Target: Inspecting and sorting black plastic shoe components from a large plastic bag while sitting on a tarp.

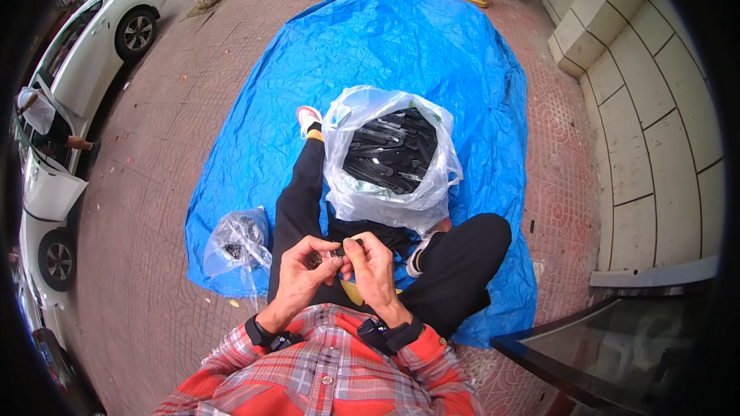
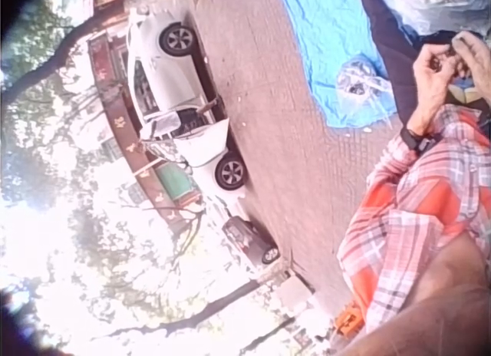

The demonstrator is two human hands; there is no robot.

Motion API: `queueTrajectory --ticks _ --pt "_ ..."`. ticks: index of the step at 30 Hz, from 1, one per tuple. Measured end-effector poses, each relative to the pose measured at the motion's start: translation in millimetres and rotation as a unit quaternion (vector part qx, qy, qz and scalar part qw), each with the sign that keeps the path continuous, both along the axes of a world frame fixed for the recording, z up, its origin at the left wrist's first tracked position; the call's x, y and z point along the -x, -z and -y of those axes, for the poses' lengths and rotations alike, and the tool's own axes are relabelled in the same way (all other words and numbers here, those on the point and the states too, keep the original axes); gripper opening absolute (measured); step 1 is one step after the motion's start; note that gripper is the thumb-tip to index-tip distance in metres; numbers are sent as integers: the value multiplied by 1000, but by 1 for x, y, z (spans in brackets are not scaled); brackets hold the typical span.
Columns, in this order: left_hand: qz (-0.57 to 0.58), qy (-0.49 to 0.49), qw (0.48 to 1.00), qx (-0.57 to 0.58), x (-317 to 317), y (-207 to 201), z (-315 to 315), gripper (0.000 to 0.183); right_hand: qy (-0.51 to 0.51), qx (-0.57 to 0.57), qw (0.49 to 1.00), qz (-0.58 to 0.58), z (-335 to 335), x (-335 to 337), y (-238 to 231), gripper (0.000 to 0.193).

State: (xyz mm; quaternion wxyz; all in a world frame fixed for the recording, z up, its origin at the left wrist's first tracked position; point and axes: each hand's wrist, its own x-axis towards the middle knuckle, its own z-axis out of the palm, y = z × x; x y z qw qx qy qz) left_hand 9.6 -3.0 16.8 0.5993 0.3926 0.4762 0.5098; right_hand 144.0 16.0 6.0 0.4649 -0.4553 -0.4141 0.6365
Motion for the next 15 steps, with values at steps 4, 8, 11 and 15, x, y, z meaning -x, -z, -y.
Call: queueTrajectory --ticks 4,8,11,15 --pt "28 34 999 1 6 6 0 13 0 2 1000 -12 2 -1 0 22" --pt "82 18 996 41 6 9 2 12 -2 -6 1000 7 2 0 -1 21" --pt "70 3 995 70 4 8 1 10 -4 -11 1000 25 4 2 -1 20" --pt "88 -13 991 96 4 10 1 8 -4 -22 999 34 5 3 3 22"
